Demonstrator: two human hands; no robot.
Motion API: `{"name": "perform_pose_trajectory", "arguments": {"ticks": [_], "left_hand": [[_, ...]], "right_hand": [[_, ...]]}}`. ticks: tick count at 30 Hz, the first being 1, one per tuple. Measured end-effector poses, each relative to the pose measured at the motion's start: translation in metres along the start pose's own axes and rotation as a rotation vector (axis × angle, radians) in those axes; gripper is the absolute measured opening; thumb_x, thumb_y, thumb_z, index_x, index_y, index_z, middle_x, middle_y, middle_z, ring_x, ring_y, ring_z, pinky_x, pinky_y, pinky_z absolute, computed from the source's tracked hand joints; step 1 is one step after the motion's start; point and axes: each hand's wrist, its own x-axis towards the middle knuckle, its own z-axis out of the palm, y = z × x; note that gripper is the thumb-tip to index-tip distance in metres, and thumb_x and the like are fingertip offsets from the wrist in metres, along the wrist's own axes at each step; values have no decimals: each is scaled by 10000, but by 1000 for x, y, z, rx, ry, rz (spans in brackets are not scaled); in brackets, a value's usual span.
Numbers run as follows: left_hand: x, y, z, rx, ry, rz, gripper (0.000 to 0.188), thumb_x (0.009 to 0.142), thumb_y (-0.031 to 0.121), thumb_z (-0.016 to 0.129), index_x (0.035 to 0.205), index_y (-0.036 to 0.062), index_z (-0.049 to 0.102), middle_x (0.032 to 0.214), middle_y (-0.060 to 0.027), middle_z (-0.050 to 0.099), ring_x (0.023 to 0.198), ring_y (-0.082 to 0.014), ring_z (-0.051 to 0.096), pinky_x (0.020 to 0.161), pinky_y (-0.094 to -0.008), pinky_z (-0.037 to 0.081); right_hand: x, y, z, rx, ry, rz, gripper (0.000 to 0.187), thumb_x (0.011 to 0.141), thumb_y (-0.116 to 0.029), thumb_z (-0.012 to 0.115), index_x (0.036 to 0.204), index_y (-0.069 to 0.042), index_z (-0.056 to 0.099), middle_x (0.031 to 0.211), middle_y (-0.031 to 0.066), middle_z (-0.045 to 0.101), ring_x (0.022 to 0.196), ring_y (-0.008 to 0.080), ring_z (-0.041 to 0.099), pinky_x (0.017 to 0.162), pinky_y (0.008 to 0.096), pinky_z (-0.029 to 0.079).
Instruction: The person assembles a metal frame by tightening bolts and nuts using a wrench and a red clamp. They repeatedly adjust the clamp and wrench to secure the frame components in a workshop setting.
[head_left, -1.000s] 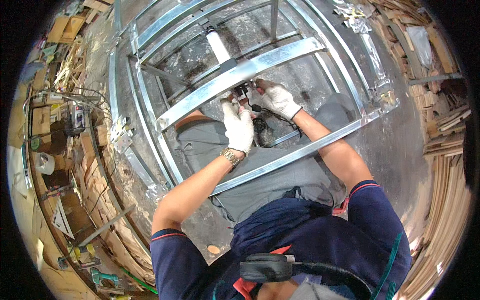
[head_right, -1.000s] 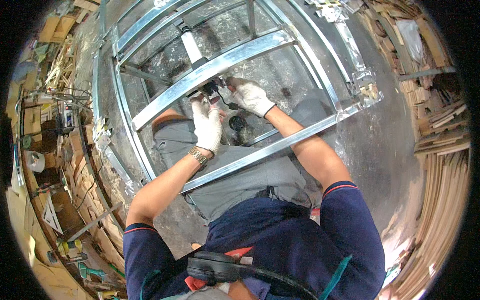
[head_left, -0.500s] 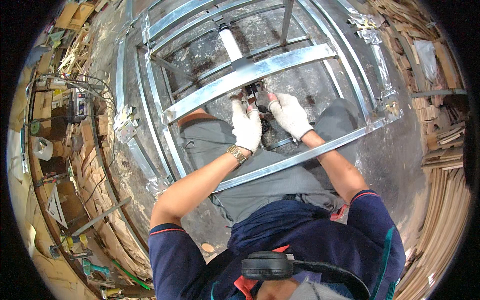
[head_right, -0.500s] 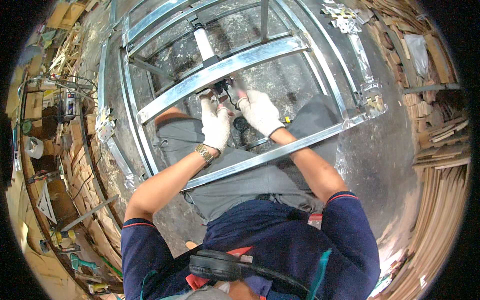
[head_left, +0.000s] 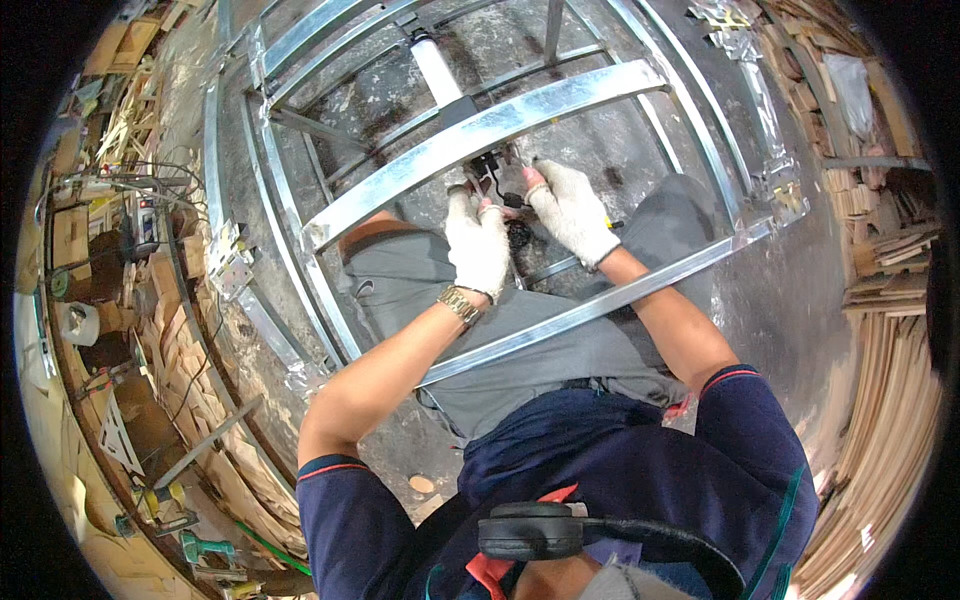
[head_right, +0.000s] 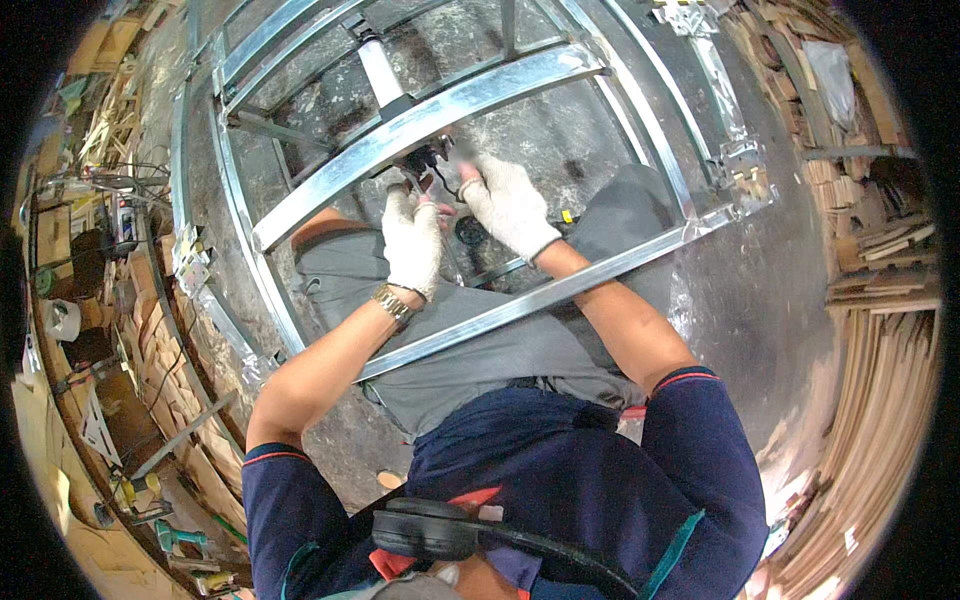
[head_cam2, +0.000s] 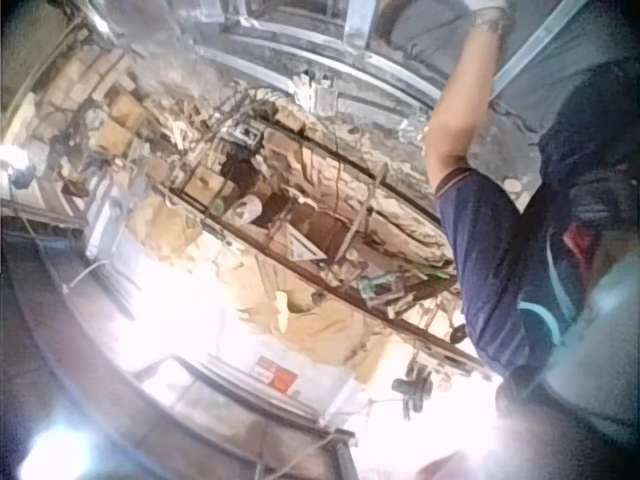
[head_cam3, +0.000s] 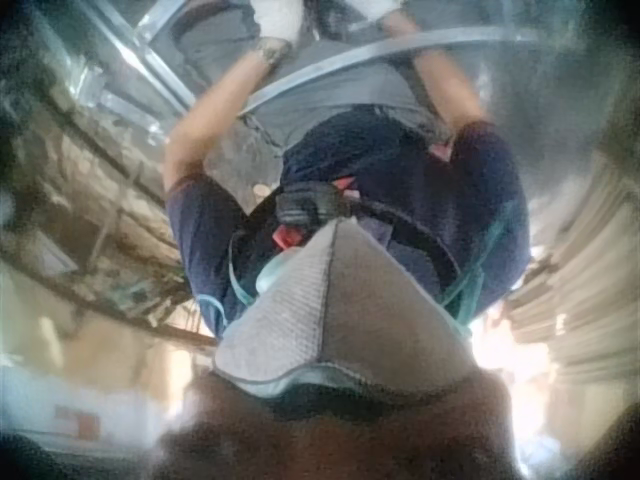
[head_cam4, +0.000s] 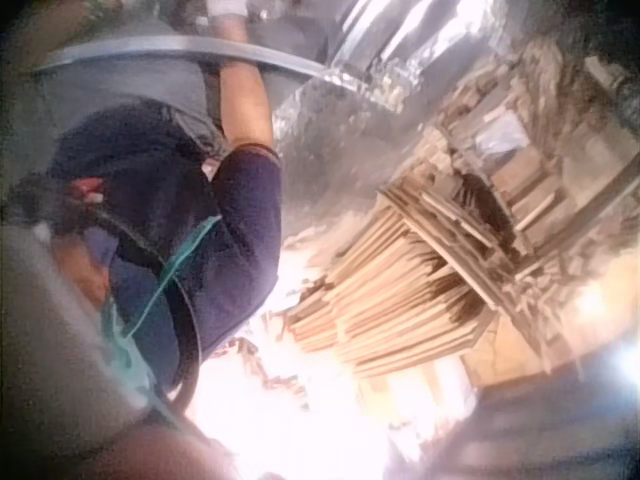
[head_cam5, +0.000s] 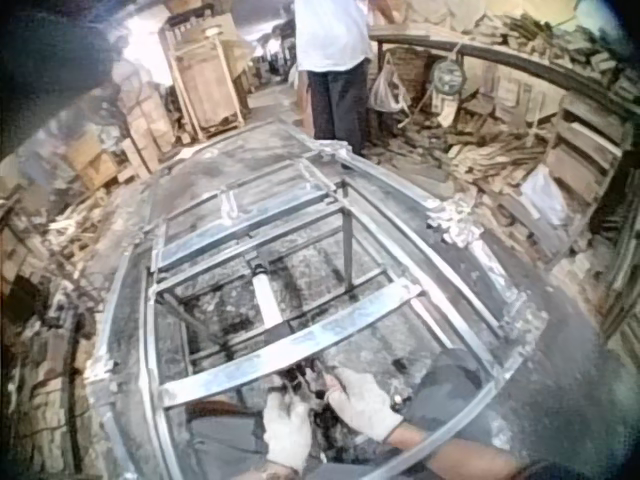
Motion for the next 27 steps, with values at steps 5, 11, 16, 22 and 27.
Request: {"name": "perform_pose_trajectory", "arguments": {"ticks": [5, 11, 16, 22, 27], "left_hand": [[-8, 21, 1, -128, -19, 17, 180, 1039, 127, 487, 1099, -30, 550, 981, -141, 725, 662, -113, 615, 602, -253, 483], [-7, 21, -1, -127, -111, -98, 210, 1057, 185, 470, 977, 2, 535, 928, -132, 707, 622, -111, 595, 572, -262, 473], [-6, 13, -4, -99, -97, -71, 216, 1057, 202, 475, 940, 32, 538, 795, -62, 628, 581, -102, 559, 517, -263, 440], [-6, 13, -1, -101, -81, -35, 220, 1052, 208, 491, 902, 53, 533, 736, -19, 556, 556, -91, 513, 497, -258, 410], [-7, 7, -1, -125, -37, -31, 215, 1045, 211, 505, 895, 61, 534, 713, -9, 544, 553, -86, 509, 492, -258, 404]], "right_hand": [[16, 27, 2, -92, -19, -124, 342, 1009, -370, 525, 1005, -47, 636, 752, 265, 637, 774, 468, 643, 672, 557, 472], [41, 60, 19, -85, -138, -234, 335, 982, -366, 581, 1133, -74, 647, 960, 210, 698, 906, 422, 671, 771, 459, 520], [53, 49, 24, -126, -301, -73, 458, 819, -358, 740, 1205, -133, 640, 1055, 177, 706, 945, 382, 678, 786, 451, 531], [53, 62, 35, -109, -212, -219, 394, 870, -257, 671, 1245, -148, 620, 966, 162, 717, 866, 377, 691, 719, 462, 532], [64, 51, 22, -103, -294, -293, 394, 868, -232, 661, 1248, -139, 613, 1036, 150, 705, 902, 382, 687, 743, 467, 535]]}}
